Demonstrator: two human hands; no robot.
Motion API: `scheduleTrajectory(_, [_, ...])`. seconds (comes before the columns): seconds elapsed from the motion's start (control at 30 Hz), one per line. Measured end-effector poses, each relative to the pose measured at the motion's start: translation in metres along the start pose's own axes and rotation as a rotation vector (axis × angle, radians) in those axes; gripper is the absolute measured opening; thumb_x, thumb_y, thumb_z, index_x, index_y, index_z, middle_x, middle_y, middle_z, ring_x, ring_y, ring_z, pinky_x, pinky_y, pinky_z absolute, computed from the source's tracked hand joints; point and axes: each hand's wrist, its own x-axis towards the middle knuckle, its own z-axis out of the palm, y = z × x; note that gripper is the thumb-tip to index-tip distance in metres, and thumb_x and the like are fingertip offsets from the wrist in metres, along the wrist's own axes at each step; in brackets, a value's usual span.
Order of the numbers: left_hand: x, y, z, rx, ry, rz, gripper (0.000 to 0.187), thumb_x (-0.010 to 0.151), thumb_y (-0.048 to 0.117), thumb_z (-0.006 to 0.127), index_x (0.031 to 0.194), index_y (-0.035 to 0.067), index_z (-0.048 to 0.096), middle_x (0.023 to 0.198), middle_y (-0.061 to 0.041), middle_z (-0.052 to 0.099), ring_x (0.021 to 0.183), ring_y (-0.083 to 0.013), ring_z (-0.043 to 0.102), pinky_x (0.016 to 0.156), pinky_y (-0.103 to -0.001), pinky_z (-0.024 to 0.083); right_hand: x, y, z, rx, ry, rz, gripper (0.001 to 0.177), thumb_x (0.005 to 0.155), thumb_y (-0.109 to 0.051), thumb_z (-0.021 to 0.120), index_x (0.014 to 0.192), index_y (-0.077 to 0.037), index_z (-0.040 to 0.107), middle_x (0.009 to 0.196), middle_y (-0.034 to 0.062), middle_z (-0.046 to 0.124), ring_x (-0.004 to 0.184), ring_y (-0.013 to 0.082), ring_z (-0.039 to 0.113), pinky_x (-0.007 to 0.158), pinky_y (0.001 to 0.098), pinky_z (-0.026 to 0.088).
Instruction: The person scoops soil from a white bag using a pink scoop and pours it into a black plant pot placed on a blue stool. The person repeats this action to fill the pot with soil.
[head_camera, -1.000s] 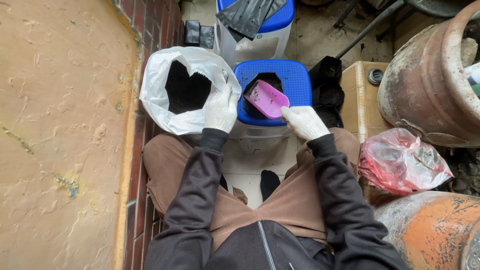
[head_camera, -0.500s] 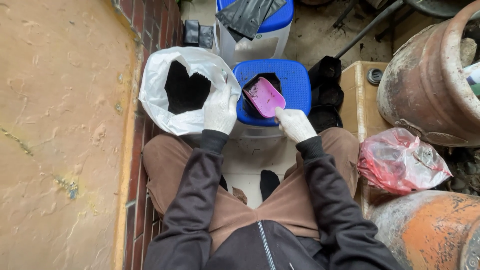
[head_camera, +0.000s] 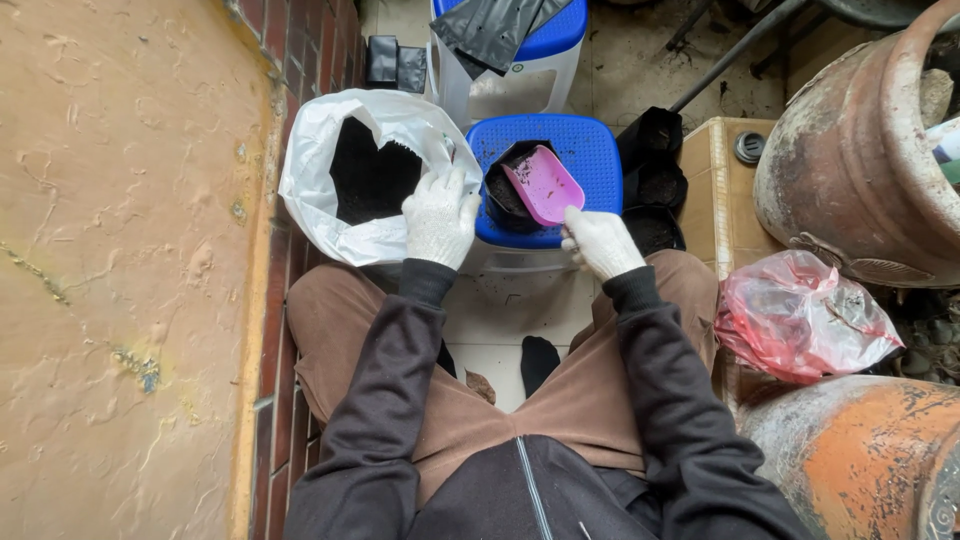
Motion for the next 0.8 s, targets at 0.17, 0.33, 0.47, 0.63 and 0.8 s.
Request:
scheduleTrajectory(0.17, [-0.009, 0.000, -0.005, -0.016, 0.014, -0.018, 0.030, 0.098, 0.038, 0.057, 0.112, 0.013, 0.065, 0.089, -0.007, 0.069, 0.096, -0.0285, 0.069, 0.076, -0.045, 0.061, -0.026, -0.016, -0.015, 0.040, 0.052, 0.002, 0.027, 0.084, -0.038, 0.061, 0.070, -0.015, 0.065, 0.055, 0.0000, 0.052, 0.045, 0.0047, 0.044, 0.038, 0.0172, 0.037])
scheduleTrajectory(0.33, [-0.007, -0.006, 0.006, -0.019, 0.028, 0.004, 0.029, 0.098, 0.037, 0.058, 0.111, 0.012, 0.065, 0.090, -0.008, 0.071, 0.098, -0.0295, 0.069, 0.077, -0.047, 0.061, 0.017, 0.017, -0.025, -0.098, 0.013, -0.065, 0.036, 0.087, -0.042, 0.060, 0.072, -0.010, 0.066, 0.059, 0.0062, 0.054, 0.051, 0.0100, 0.047, 0.043, 0.0231, 0.040])
scheduleTrajectory(0.47, [-0.009, -0.007, 0.006, -0.061, -0.006, -0.045, 0.032, 0.097, 0.038, 0.059, 0.115, 0.011, 0.065, 0.093, -0.010, 0.071, 0.103, -0.0321, 0.069, 0.082, -0.049, 0.061, -0.007, 0.003, -0.039, -0.266, -0.051, -0.220, 0.041, 0.089, -0.044, 0.062, 0.075, -0.006, 0.067, 0.064, 0.0088, 0.056, 0.060, 0.0149, 0.055, 0.057, 0.0268, 0.048])
scheduleTrajectory(0.63, [-0.016, -0.011, 0.008, -0.051, -0.024, -0.048, 0.035, 0.101, 0.038, 0.055, 0.121, 0.011, 0.064, 0.099, -0.011, 0.072, 0.112, -0.0318, 0.068, 0.087, -0.050, 0.059, -0.014, 0.000, -0.046, -0.219, -0.057, -0.142, 0.053, 0.086, -0.057, 0.068, 0.057, -0.013, 0.060, 0.054, 0.0026, 0.051, 0.059, 0.0127, 0.050, 0.062, 0.0293, 0.045])
scheduleTrajectory(0.8, [-0.016, -0.010, 0.009, -0.065, -0.049, -0.058, 0.034, 0.100, 0.040, 0.056, 0.118, 0.013, 0.063, 0.100, -0.013, 0.071, 0.114, -0.0328, 0.067, 0.090, -0.050, 0.059, -0.026, -0.013, -0.047, -0.295, -0.092, -0.160, 0.058, 0.083, -0.062, 0.069, 0.055, -0.013, 0.059, 0.055, 0.0039, 0.053, 0.062, 0.0175, 0.051, 0.066, 0.0327, 0.042])
